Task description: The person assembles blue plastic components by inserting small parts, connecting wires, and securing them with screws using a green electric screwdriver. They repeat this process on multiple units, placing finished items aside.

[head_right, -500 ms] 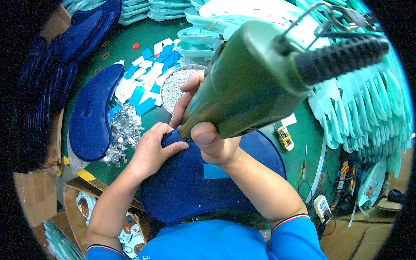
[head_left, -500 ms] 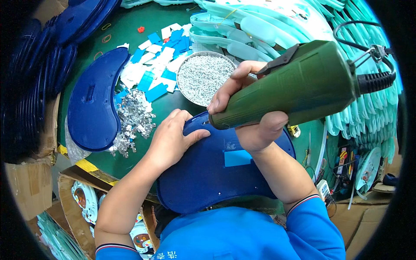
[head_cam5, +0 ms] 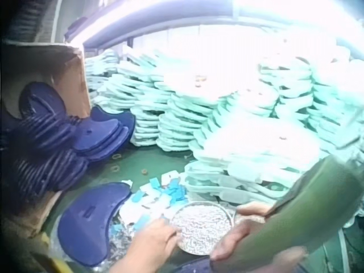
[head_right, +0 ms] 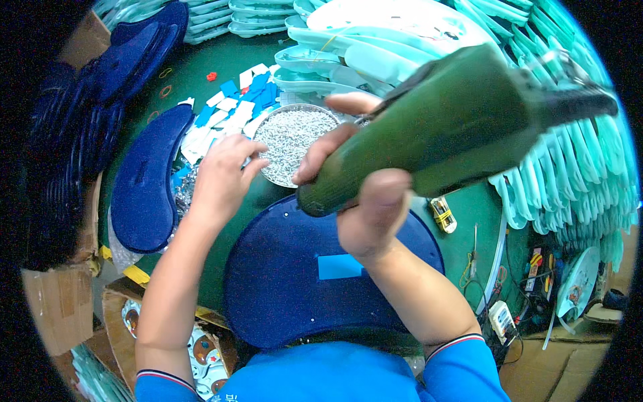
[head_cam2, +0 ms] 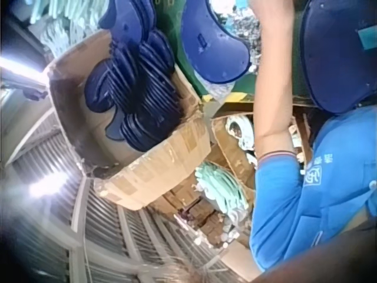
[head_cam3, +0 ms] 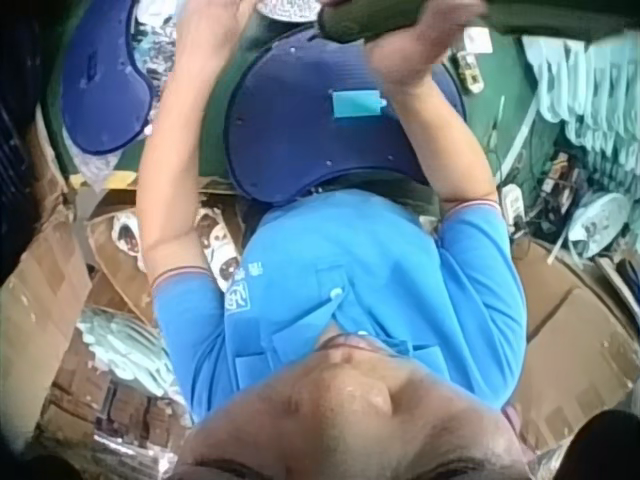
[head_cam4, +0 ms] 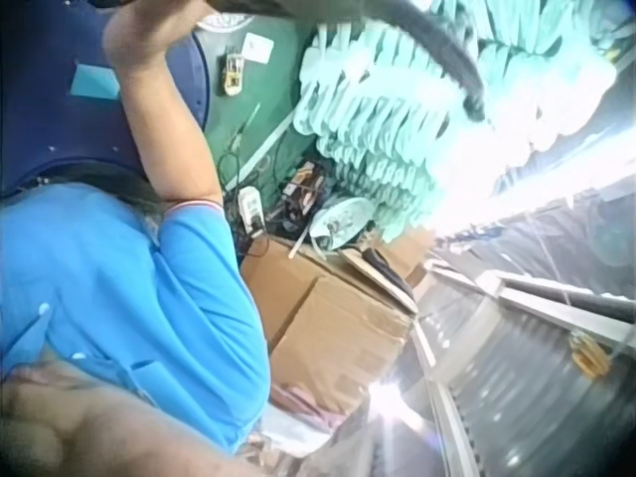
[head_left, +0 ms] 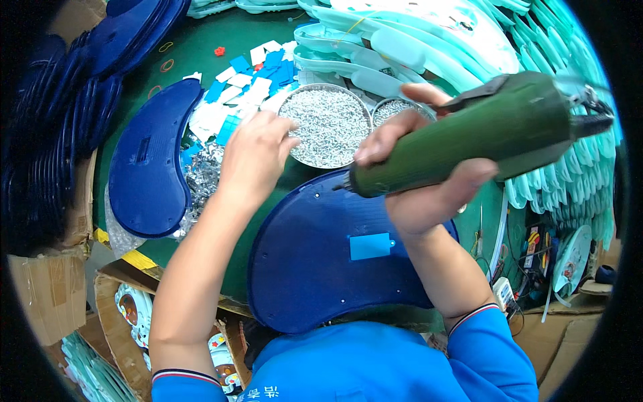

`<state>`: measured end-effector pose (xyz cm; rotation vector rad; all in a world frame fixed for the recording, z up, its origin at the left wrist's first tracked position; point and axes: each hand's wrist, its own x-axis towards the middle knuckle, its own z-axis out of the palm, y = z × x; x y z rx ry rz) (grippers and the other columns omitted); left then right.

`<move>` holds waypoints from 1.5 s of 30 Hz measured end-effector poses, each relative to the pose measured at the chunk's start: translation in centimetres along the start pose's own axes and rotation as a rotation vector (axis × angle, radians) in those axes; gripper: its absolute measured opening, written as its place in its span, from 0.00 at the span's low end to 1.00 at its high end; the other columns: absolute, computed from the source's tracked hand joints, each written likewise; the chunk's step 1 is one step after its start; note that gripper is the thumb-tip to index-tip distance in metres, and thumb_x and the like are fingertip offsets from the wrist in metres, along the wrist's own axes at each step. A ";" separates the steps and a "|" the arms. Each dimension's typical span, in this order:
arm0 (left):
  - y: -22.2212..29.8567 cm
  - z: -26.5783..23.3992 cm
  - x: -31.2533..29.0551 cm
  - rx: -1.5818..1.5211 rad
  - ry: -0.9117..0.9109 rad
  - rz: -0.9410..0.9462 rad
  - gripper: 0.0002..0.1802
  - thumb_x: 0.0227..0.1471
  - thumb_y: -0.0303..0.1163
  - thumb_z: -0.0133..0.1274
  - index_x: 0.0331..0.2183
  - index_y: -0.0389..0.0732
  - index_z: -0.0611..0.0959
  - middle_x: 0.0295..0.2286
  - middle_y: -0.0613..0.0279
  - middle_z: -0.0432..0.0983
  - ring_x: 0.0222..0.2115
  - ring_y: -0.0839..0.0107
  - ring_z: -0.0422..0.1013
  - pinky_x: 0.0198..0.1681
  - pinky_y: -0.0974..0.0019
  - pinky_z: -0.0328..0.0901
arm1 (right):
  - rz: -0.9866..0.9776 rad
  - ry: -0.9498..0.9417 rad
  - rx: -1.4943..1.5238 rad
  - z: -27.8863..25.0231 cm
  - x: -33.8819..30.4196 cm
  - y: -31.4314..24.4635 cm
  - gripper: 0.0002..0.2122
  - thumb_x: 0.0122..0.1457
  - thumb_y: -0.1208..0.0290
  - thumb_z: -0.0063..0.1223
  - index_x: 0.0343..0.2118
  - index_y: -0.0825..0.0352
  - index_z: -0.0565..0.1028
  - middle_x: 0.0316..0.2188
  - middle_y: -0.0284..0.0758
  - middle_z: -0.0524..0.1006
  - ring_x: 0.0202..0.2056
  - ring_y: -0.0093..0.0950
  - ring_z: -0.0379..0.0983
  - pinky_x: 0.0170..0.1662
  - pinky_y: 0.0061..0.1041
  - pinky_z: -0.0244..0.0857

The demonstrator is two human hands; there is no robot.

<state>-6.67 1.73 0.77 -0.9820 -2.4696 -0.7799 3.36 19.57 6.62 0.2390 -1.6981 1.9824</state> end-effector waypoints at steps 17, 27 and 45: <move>1.8 4.0 3.3 0.134 -0.188 0.241 0.05 0.51 0.26 0.53 0.30 0.40 0.83 0.29 0.56 0.72 0.37 0.57 0.71 0.41 0.55 0.68 | -0.057 0.214 -0.035 -10.0 -4.3 -4.8 0.52 0.51 0.18 0.36 0.55 0.74 0.63 0.22 0.35 0.72 0.24 0.26 0.72 0.32 0.30 0.71; 7.5 2.9 2.8 -0.245 -0.174 0.113 0.04 0.50 0.23 0.61 0.32 0.36 0.84 0.28 0.58 0.76 0.31 0.64 0.74 0.37 0.63 0.69 | -0.068 0.299 -0.005 -12.2 -5.8 -5.6 0.52 0.51 0.18 0.36 0.55 0.74 0.64 0.22 0.35 0.72 0.25 0.27 0.71 0.31 0.31 0.70; 16.3 3.2 -1.6 -1.027 -0.663 -0.331 0.07 0.56 0.27 0.61 0.37 0.36 0.86 0.31 0.68 0.77 0.32 0.82 0.71 0.37 0.75 0.67 | -0.238 0.236 0.311 -13.3 -7.3 -6.4 0.52 0.50 0.18 0.39 0.57 0.71 0.63 0.23 0.36 0.74 0.26 0.28 0.73 0.30 0.30 0.72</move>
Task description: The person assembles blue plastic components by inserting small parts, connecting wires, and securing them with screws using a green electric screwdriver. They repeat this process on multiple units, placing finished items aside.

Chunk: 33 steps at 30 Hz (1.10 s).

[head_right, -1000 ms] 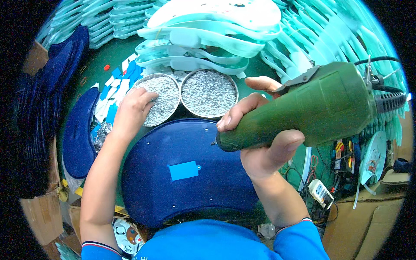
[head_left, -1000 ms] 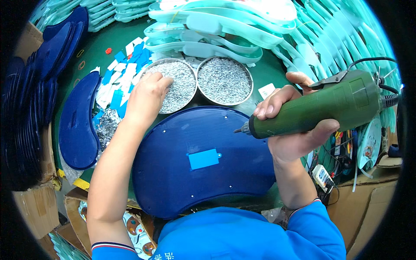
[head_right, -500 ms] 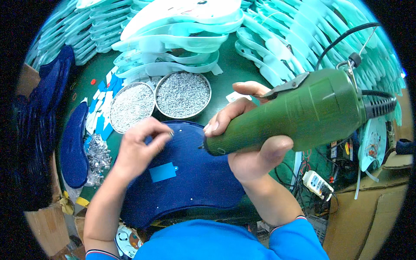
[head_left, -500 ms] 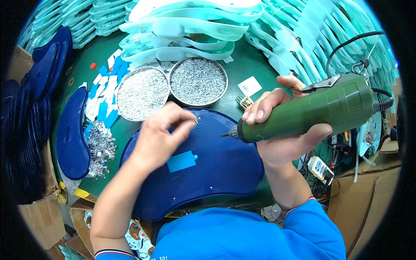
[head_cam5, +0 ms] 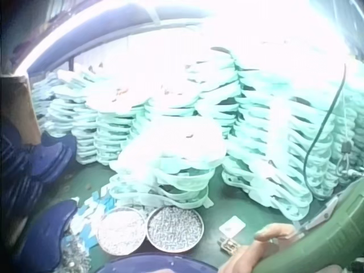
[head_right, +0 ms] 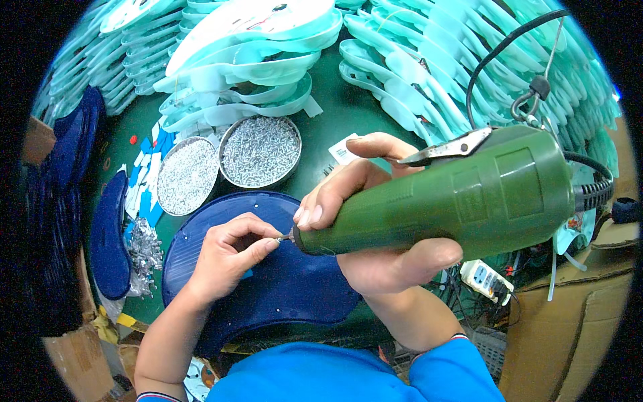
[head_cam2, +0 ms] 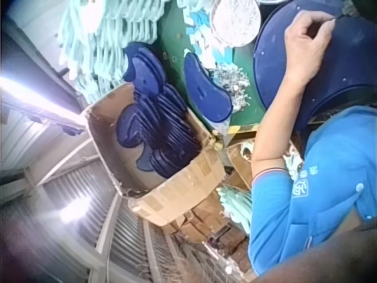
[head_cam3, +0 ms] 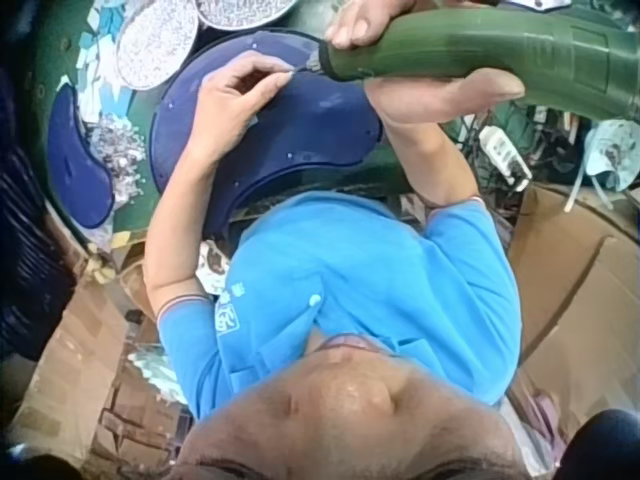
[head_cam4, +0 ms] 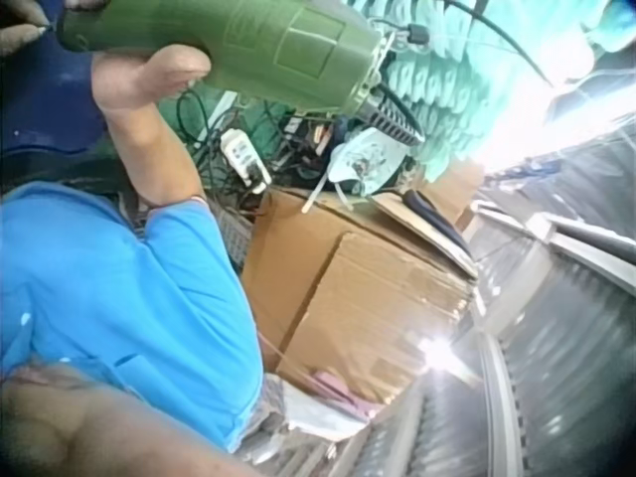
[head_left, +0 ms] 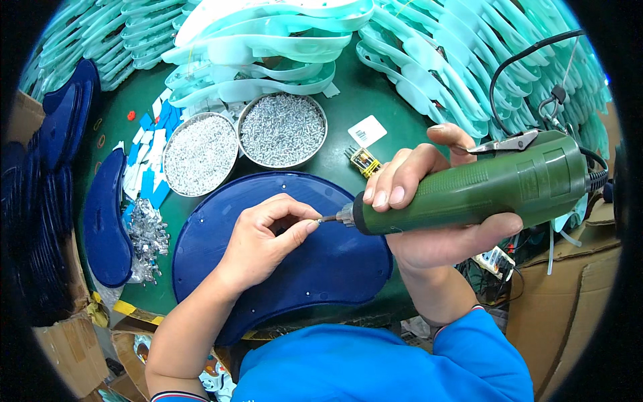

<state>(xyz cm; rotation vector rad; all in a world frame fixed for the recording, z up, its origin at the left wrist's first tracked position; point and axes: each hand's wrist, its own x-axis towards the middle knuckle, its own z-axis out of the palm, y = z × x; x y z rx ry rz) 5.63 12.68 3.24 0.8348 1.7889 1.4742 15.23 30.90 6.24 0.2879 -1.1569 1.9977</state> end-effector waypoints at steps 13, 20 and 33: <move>0.2 0.7 0.3 -0.007 -0.043 -0.066 0.06 0.56 0.28 0.61 0.36 0.36 0.86 0.32 0.68 0.77 0.33 0.81 0.71 0.39 0.75 0.66 | 0.019 -0.004 -0.047 -0.1 -0.5 -0.8 0.53 0.48 0.18 0.41 0.57 0.70 0.62 0.23 0.35 0.73 0.25 0.28 0.72 0.29 0.31 0.72; 1.5 0.8 1.1 0.121 -0.120 -0.079 0.05 0.54 0.25 0.60 0.35 0.37 0.85 0.29 0.67 0.76 0.30 0.80 0.72 0.35 0.73 0.67 | 0.010 -0.063 -0.067 -0.7 -0.5 -1.1 0.54 0.46 0.17 0.40 0.57 0.71 0.62 0.22 0.36 0.73 0.24 0.29 0.72 0.29 0.31 0.72; -1.4 3.7 2.9 0.674 0.018 0.560 0.09 0.44 0.26 0.65 0.29 0.40 0.81 0.26 0.58 0.71 0.30 0.57 0.70 0.34 0.57 0.67 | 0.301 -0.087 -0.413 -1.6 -0.2 -2.3 0.49 0.44 0.22 0.54 0.49 0.73 0.64 0.23 0.41 0.74 0.26 0.31 0.76 0.33 0.30 0.75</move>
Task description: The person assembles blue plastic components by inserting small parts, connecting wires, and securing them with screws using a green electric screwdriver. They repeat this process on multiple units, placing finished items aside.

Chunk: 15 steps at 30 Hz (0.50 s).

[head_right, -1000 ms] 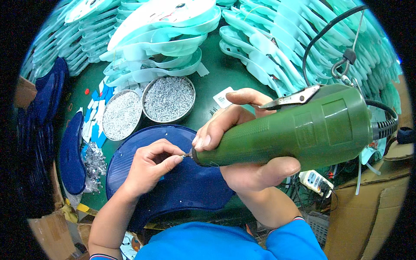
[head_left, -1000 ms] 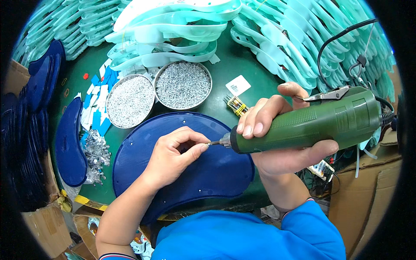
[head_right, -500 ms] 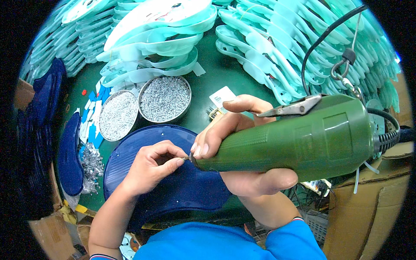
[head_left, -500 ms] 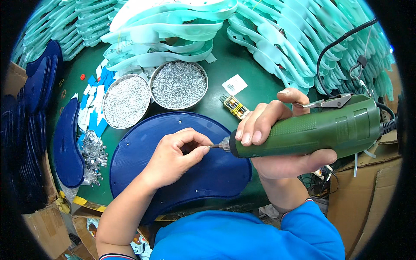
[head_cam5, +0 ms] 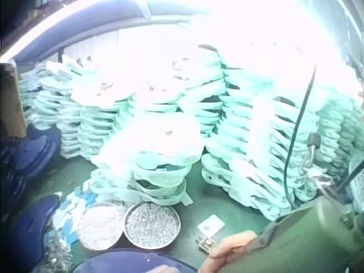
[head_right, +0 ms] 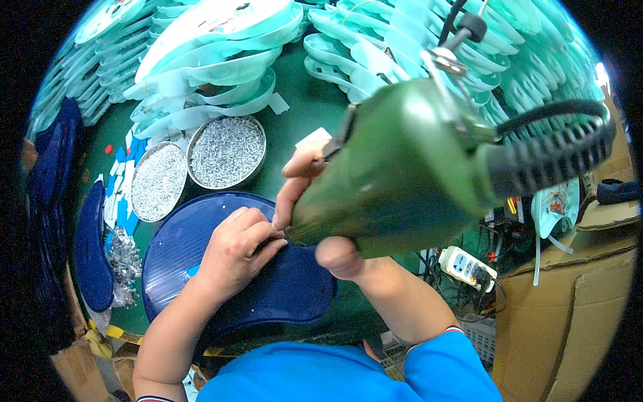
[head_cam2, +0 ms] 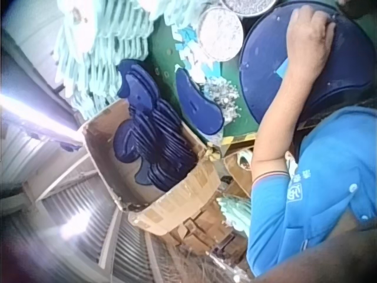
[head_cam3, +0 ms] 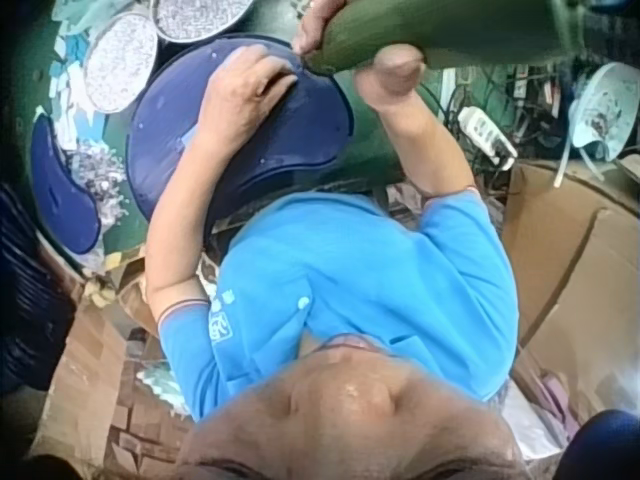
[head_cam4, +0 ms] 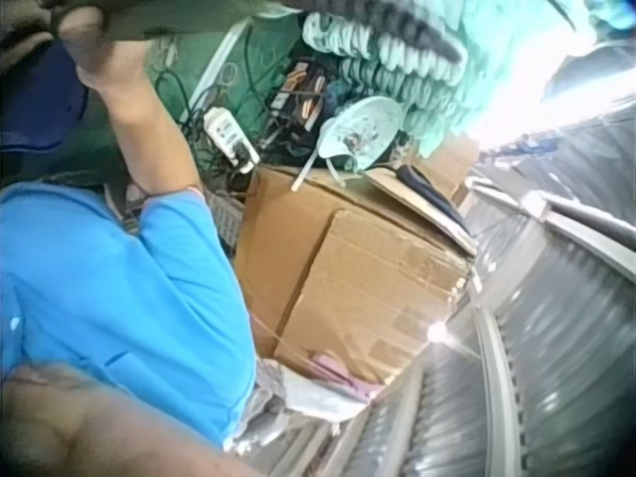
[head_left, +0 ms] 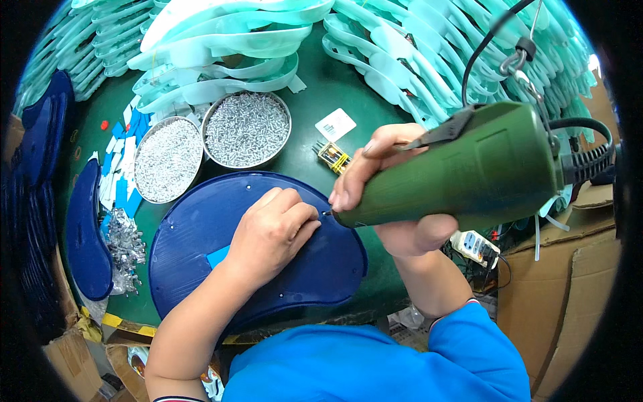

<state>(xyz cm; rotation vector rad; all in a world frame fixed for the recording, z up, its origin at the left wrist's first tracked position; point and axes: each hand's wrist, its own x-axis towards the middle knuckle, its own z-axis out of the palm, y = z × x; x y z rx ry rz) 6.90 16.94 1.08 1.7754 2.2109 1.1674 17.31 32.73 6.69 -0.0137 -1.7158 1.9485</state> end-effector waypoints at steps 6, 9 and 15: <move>0.2 0.4 -0.2 0.038 0.036 -0.012 0.08 0.43 0.26 0.66 0.29 0.40 0.82 0.27 0.60 0.71 0.29 0.59 0.70 0.33 0.59 0.68 | 0.074 -0.103 0.173 0.0 0.5 1.2 0.45 0.43 0.31 0.66 0.50 0.70 0.66 0.31 0.33 0.74 0.31 0.23 0.74 0.35 0.21 0.68; 0.3 0.7 -0.3 0.036 0.031 -0.009 0.08 0.43 0.26 0.66 0.29 0.39 0.82 0.27 0.60 0.71 0.29 0.59 0.70 0.33 0.59 0.68 | 0.107 -0.113 0.211 -0.1 0.5 0.6 0.48 0.42 0.32 0.68 0.53 0.72 0.67 0.32 0.32 0.75 0.31 0.19 0.73 0.34 0.17 0.66; 2.1 1.3 -0.9 -0.105 0.010 0.026 0.08 0.42 0.26 0.66 0.28 0.40 0.83 0.27 0.61 0.72 0.29 0.61 0.71 0.33 0.61 0.69 | 0.080 -0.083 0.019 -1.2 -2.2 -2.7 0.55 0.42 0.20 0.52 0.54 0.75 0.62 0.23 0.41 0.75 0.26 0.33 0.76 0.32 0.32 0.75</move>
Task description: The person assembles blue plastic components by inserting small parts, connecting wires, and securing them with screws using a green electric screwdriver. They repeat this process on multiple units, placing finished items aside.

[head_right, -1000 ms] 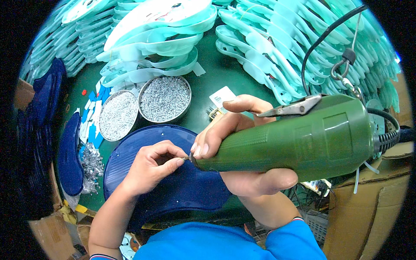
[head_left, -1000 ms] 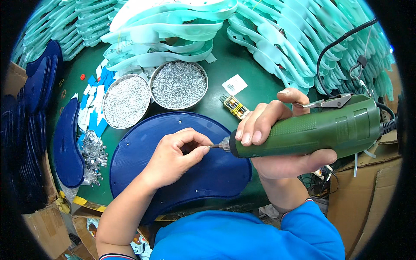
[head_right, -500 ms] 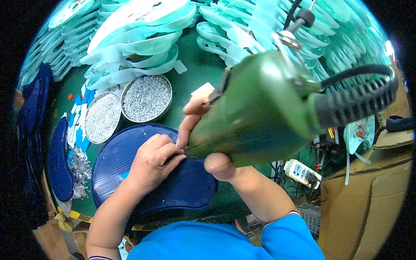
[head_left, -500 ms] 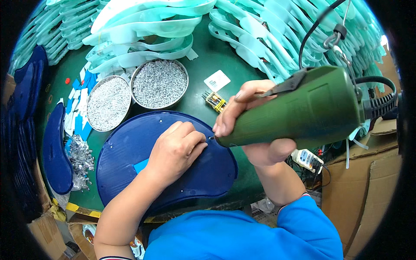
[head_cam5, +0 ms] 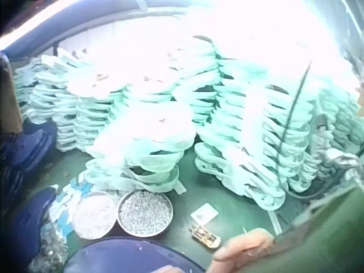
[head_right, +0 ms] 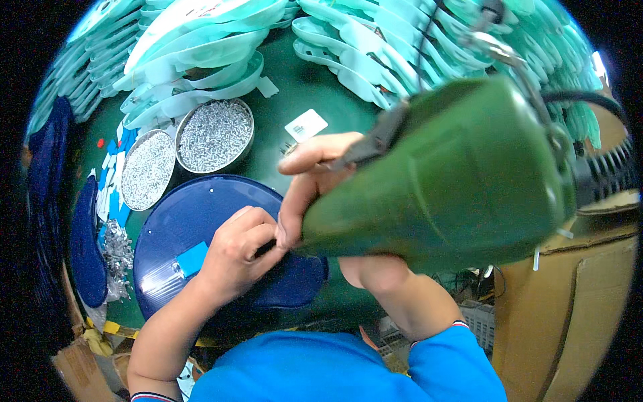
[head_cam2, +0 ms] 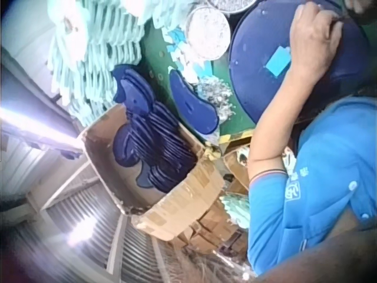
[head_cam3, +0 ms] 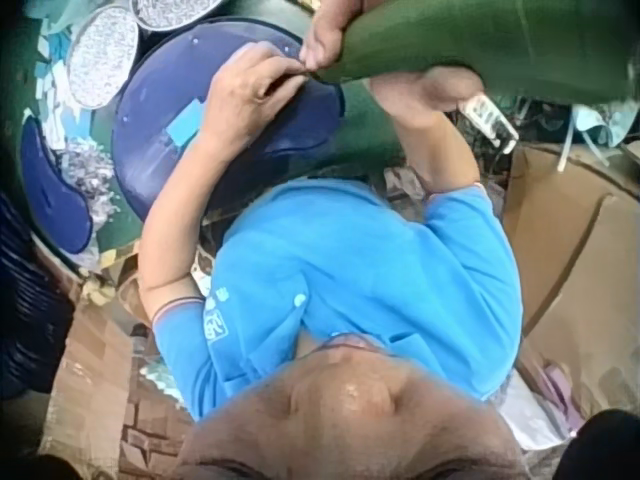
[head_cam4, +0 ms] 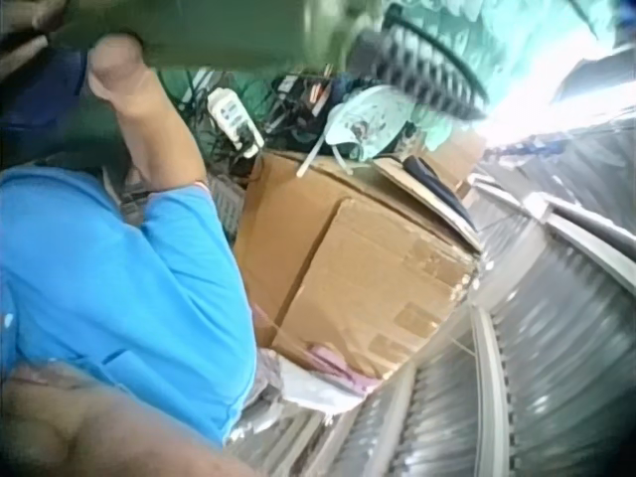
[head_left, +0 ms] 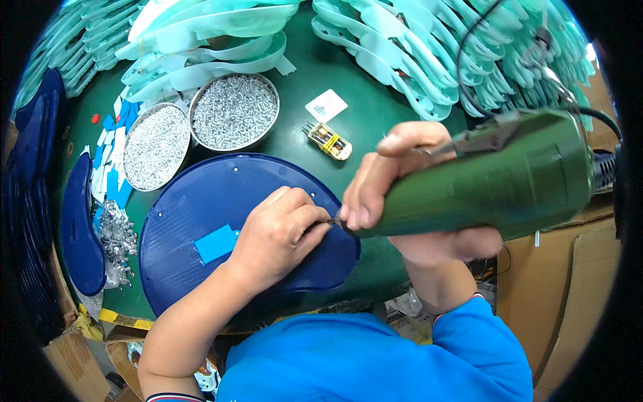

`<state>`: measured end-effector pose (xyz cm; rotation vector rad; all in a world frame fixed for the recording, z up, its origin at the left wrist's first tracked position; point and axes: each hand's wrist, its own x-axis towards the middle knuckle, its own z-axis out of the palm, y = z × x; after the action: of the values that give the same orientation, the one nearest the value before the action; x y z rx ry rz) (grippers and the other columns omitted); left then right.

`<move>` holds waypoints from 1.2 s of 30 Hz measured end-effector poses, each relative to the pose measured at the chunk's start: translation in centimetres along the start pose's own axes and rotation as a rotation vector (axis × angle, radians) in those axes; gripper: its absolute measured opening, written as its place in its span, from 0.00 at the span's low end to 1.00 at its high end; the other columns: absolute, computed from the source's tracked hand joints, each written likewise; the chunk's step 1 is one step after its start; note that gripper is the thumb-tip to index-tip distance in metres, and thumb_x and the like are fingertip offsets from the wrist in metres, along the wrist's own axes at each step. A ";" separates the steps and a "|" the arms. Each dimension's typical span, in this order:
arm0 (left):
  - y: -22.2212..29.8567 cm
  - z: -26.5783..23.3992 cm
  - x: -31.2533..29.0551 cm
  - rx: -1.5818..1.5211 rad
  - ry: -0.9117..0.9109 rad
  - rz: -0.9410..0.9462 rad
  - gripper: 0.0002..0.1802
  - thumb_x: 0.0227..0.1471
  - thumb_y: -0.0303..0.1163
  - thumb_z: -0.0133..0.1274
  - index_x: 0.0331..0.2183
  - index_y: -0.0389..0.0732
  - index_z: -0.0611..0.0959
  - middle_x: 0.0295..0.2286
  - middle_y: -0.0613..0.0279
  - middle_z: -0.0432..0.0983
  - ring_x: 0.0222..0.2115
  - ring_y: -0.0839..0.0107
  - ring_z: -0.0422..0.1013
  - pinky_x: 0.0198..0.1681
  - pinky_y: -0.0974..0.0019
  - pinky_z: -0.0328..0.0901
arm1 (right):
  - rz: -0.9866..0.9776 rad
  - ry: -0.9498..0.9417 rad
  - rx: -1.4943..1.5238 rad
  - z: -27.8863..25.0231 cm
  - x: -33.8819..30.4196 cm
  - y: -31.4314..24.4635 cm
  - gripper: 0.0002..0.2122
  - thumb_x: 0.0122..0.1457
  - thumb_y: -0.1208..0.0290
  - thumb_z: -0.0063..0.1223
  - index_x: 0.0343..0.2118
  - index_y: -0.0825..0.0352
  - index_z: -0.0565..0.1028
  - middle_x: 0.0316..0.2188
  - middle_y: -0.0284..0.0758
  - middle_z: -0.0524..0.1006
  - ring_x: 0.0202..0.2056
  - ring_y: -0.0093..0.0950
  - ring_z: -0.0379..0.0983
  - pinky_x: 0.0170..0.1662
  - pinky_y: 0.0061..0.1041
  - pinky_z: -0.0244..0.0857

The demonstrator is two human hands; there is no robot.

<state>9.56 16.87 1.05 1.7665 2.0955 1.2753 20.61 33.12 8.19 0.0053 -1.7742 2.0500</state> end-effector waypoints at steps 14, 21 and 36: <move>1.4 1.0 -2.1 -0.016 -0.106 0.129 0.11 0.44 0.24 0.64 0.34 0.40 0.83 0.27 0.61 0.71 0.29 0.61 0.69 0.33 0.61 0.67 | 0.186 -0.124 0.088 -0.7 -3.5 -0.2 0.52 0.37 0.21 0.58 0.47 0.74 0.65 0.24 0.39 0.77 0.27 0.31 0.76 0.33 0.28 0.74; 1.0 -0.2 -2.5 -0.095 0.009 0.078 0.16 0.44 0.21 0.63 0.39 0.39 0.81 0.27 0.59 0.74 0.28 0.59 0.71 0.34 0.60 0.67 | 0.036 -0.166 -0.013 1.2 -0.6 -0.3 0.56 0.42 0.19 0.50 0.52 0.78 0.62 0.23 0.40 0.76 0.24 0.30 0.76 0.30 0.27 0.75; -11.6 -14.2 -3.9 0.764 0.120 -0.410 0.08 0.48 0.30 0.62 0.31 0.38 0.82 0.32 0.53 0.74 0.38 0.53 0.73 0.43 0.52 0.69 | -0.188 -0.035 0.006 9.4 5.9 3.8 0.55 0.45 0.16 0.41 0.54 0.74 0.62 0.22 0.39 0.73 0.25 0.30 0.75 0.32 0.31 0.74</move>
<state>-6.15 6.64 1.02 1.3227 3.0692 0.5027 11.48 25.75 7.95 0.2036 -1.7175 1.9323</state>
